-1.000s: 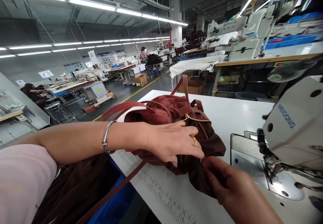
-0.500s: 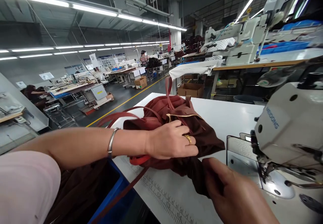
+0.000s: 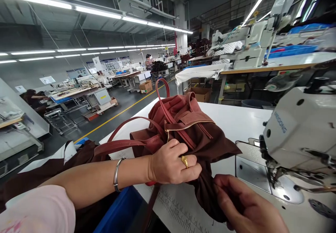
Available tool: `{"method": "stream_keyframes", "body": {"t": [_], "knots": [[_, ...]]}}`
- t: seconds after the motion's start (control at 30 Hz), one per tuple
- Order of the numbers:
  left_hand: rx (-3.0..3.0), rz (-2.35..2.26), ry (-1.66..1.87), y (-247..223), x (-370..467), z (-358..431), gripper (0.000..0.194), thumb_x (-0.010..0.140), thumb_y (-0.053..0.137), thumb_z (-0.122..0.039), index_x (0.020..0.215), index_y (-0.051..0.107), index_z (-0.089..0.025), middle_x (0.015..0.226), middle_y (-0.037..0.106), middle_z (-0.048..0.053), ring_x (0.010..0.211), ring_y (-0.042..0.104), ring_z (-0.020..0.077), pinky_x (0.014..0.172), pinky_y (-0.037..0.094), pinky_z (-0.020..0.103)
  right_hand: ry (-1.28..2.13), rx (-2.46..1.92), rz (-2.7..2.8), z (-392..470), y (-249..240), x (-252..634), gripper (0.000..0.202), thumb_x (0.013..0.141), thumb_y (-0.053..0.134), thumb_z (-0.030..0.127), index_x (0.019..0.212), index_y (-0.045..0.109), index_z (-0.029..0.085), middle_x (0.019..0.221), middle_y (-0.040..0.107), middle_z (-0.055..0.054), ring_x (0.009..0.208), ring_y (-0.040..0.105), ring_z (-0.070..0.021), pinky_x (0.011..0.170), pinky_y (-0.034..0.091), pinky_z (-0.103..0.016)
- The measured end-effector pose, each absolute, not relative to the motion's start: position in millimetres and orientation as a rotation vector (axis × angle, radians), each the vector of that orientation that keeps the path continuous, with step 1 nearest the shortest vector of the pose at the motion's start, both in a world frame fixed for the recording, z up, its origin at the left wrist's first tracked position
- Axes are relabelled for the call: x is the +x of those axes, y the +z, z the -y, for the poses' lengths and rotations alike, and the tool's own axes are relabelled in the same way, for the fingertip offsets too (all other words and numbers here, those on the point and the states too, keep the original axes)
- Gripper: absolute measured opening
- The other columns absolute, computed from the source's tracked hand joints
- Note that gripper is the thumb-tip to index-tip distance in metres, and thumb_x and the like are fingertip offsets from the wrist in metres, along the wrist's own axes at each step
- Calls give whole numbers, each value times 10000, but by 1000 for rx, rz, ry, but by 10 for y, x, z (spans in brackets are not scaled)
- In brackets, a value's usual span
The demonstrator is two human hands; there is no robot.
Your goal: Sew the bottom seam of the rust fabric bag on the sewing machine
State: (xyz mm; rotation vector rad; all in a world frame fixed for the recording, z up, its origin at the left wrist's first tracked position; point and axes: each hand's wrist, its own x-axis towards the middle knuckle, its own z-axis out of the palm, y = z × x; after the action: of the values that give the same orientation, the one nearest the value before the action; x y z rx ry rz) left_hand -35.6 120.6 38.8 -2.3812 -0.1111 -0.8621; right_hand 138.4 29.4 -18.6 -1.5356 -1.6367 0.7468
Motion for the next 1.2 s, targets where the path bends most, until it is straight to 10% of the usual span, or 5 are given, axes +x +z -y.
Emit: {"method": "stream_keyframes", "body": {"t": [0.27,0.47,0.9,1.2], "knots": [[-2543,149,-721,416,-364,-1174,148,811,398,-138,916,502,-137,835,590,18,646,371,137,573,298,298,289,-1591,1778,-358,-61,1336,152,740,372,315,702,494,234,643,572,-13,468,521,-153,396,377,-245],[-2904,87,-33,908,-277,-1182,527,738,577,-332,1173,399,-92,1128,500,101,881,433,194,684,356,322,972,-1443,1614,-360,-63,1413,178,755,406,387,703,452,223,573,494,12,489,445,-134,443,385,-230],[-2938,-157,855,1374,385,-1388,382,732,571,-170,1108,543,-231,1138,555,-26,1000,454,195,777,380,316,1522,-1135,1198,-378,67,1501,376,684,571,542,675,447,187,565,364,44,499,276,-90,403,276,-202],[-2745,-487,548,1237,434,-1440,533,522,732,-238,1028,565,-222,1235,466,32,1222,235,311,906,284,449,1537,-1051,1193,-352,22,1572,278,714,612,398,610,463,187,562,348,46,494,247,-89,418,254,-217]]}}
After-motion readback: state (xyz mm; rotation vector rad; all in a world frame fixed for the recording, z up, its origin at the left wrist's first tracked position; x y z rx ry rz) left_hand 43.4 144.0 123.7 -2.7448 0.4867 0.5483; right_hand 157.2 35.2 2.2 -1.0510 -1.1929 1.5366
